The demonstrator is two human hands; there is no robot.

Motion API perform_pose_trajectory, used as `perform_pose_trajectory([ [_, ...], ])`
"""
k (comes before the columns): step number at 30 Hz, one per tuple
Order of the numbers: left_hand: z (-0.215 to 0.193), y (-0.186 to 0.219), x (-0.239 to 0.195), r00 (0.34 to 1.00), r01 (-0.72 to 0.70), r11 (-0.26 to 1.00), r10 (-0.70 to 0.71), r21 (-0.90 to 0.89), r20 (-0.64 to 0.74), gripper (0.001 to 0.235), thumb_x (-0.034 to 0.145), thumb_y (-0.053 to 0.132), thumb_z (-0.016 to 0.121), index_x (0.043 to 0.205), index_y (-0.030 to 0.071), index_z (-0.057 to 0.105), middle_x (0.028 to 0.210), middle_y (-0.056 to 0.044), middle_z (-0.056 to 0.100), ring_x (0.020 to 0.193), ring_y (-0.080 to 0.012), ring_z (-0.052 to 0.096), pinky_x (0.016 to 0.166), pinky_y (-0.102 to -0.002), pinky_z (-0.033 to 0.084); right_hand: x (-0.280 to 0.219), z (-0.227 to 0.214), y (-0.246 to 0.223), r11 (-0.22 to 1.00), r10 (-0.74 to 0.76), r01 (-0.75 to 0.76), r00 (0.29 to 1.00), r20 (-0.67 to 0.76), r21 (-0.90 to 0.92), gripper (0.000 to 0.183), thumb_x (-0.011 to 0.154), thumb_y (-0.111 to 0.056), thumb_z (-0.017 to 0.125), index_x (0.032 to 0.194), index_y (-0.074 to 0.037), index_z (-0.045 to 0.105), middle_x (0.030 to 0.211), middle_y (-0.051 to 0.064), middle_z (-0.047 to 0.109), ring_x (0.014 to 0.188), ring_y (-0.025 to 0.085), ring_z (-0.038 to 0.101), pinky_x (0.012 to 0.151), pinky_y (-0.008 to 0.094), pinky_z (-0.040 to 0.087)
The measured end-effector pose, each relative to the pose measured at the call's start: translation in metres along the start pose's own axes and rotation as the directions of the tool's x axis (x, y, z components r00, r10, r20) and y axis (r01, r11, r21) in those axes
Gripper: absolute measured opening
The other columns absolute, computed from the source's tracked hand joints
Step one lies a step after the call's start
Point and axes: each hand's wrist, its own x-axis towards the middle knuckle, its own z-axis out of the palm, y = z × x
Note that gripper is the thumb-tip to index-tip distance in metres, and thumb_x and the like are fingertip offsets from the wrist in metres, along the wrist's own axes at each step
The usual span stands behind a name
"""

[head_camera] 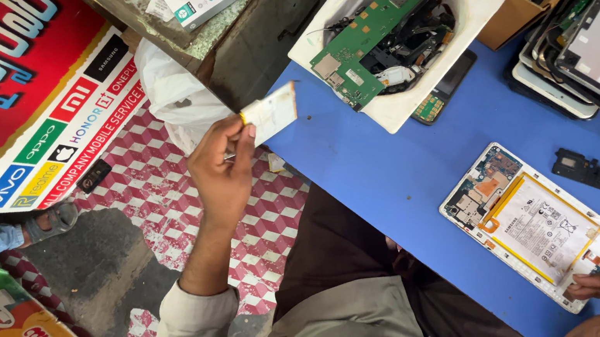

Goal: The person disassembles a tablet by removing screws and prying off internal components. They use a screwdriver and a prying tool to detach a metal bracket and other parts from the device's chassis.

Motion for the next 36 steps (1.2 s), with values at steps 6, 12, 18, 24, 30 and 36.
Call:
perform_pose_trajectory([
  [6, 0.001, 0.005, 0.001, 0.887, 0.390, 0.674, -0.459, -0.627, 0.059, 0.018, 0.103, 0.007, 0.068, 0.113, -0.008, 0.068, 0.098, -0.014, 0.074, 0.079, -0.0126, 0.071, 0.070, -0.027, 0.061, -0.001, 0.004, -0.010, 1.000, -0.025, 0.025, 0.999, -0.020, 0.002, 0.046, 0.132, -0.027, 0.023, 0.126, 0.013, 0.044, 0.094, 0.033, 0.063, 0.074, 0.033, 0.065, 0.072, 0.034, 0.054],
  [12, 0.001, 0.031, 0.006, 0.885, 0.284, 0.681, -0.457, -0.675, -0.089, 0.016, 0.102, 0.004, 0.067, 0.112, -0.007, 0.065, 0.101, -0.016, 0.073, 0.084, -0.0163, 0.074, 0.075, -0.033, 0.067, 0.007, 0.015, -0.027, 0.999, -0.038, 0.039, 0.999, -0.027, 0.036, 0.044, 0.132, -0.027, 0.028, 0.125, 0.013, 0.046, 0.089, 0.034, 0.063, 0.071, 0.033, 0.066, 0.067, 0.034, 0.053],
  [18, 0.007, 0.071, 0.028, 0.986, -0.126, 0.927, 0.076, -0.354, -0.151, 0.011, 0.106, -0.007, 0.069, 0.114, -0.006, 0.062, 0.125, -0.019, 0.067, 0.100, -0.0177, 0.077, 0.083, -0.030, 0.068, 0.011, 0.023, -0.044, 0.997, -0.057, 0.059, 0.997, -0.045, 0.041, 0.041, 0.132, -0.026, 0.034, 0.121, 0.013, 0.045, 0.083, 0.030, 0.061, 0.070, 0.033, 0.066, 0.068, 0.038, 0.059],
  [24, 0.024, 0.103, 0.047, 0.913, -0.397, 0.914, 0.384, -0.080, -0.135, 0.014, 0.105, -0.008, 0.070, 0.118, -0.006, 0.063, 0.121, -0.017, 0.071, 0.106, -0.0253, 0.073, 0.091, -0.033, 0.062, 0.018, 0.032, -0.061, 0.995, -0.084, 0.088, 0.994, -0.071, 0.051, 0.044, 0.131, -0.030, 0.040, 0.116, 0.011, 0.048, 0.080, 0.024, 0.062, 0.070, 0.031, 0.069, 0.064, 0.038, 0.059],
  [30, 0.029, 0.104, 0.038, 0.883, -0.447, 0.891, 0.454, 0.081, -0.123, 0.010, 0.107, -0.004, 0.070, 0.114, -0.005, 0.064, 0.119, -0.019, 0.073, 0.106, -0.0295, 0.074, 0.093, -0.037, 0.061, 0.024, 0.043, -0.081, 0.999, -0.027, 0.029, 0.993, -0.119, 0.013, 0.043, 0.124, -0.034, 0.043, 0.119, 0.007, 0.051, 0.081, 0.021, 0.066, 0.066, 0.025, 0.067, 0.063, 0.034, 0.056],
  [36, 0.026, 0.056, -0.001, 0.870, -0.437, 0.855, 0.481, 0.279, -0.111, 0.012, 0.119, 0.001, 0.064, 0.115, -0.009, 0.058, 0.118, -0.022, 0.064, 0.106, -0.0328, 0.070, 0.091, -0.037, 0.063, 0.028, 0.042, -0.085, 0.999, -0.027, 0.029, 0.996, -0.088, 0.017, 0.039, 0.117, -0.032, 0.044, 0.119, 0.006, 0.054, 0.086, 0.018, 0.071, 0.074, 0.021, 0.067, 0.072, 0.032, 0.056],
])
